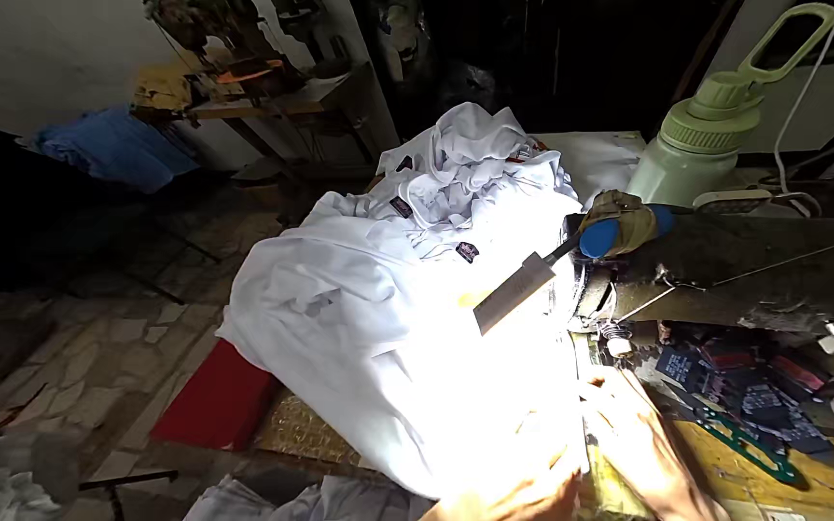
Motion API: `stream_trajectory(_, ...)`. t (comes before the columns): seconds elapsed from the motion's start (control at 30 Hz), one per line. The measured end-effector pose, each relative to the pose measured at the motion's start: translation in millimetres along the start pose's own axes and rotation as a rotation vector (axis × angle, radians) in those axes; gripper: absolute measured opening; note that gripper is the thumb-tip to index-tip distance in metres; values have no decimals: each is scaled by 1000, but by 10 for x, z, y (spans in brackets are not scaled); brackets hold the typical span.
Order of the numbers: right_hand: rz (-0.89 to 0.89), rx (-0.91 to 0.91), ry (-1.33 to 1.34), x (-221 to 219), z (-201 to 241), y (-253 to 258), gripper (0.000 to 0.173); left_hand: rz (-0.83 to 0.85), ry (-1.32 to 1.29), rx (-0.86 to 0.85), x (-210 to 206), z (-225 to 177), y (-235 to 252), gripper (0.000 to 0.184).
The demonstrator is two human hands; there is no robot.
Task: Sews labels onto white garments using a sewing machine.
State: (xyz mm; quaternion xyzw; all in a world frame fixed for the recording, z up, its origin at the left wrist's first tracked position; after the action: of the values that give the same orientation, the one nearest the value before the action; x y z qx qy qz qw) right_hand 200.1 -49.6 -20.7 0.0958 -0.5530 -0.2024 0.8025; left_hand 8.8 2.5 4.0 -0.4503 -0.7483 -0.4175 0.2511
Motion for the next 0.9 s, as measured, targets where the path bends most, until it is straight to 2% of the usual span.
stream_trajectory(0.03,-50,33,-10,-26,-30,58,29,-21,-81,38,64,-54,34,22)
stream_trajectory(0.1,-164,85,-1,-83,-64,142,28,-29,-441,196,245,-115,215,22)
stream_trajectory(0.13,-202,108,17,-88,-66,159,28,-8,-628,269,309,-57,321,24)
stream_trajectory(0.17,-218,126,46,-88,-64,166,28,2,-691,315,341,53,421,28)
stream_trajectory(0.23,-201,116,91,-92,-50,152,28,32,-548,313,329,335,581,33)
stream_trajectory(0.37,-155,6,100,-98,-28,109,31,6,-45,79,234,694,580,23)
stream_trajectory(0.4,-151,-7,99,-103,-29,101,32,8,-4,70,252,698,541,24)
stream_trajectory(0.57,-122,-11,74,-140,-43,88,32,-4,-49,128,251,683,416,28)
stream_trajectory(0.73,-126,25,28,-138,-24,114,32,36,56,140,126,683,323,32)
stream_trajectory(0.9,-3,-18,-183,-123,95,100,50,56,16,109,126,709,319,36)
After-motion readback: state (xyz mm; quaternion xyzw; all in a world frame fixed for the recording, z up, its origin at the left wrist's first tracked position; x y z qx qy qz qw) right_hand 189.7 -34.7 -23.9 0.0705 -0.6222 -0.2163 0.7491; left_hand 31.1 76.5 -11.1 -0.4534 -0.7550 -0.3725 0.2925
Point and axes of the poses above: each hand's wrist, its own y-axis towards the middle knuckle, its own x-axis out of the back of the hand, z = x × y, the point moved 1 cm from there along y, towards the middle knuckle, and after that the axes turned 11 degrees about -y, right-handed, at the moved point
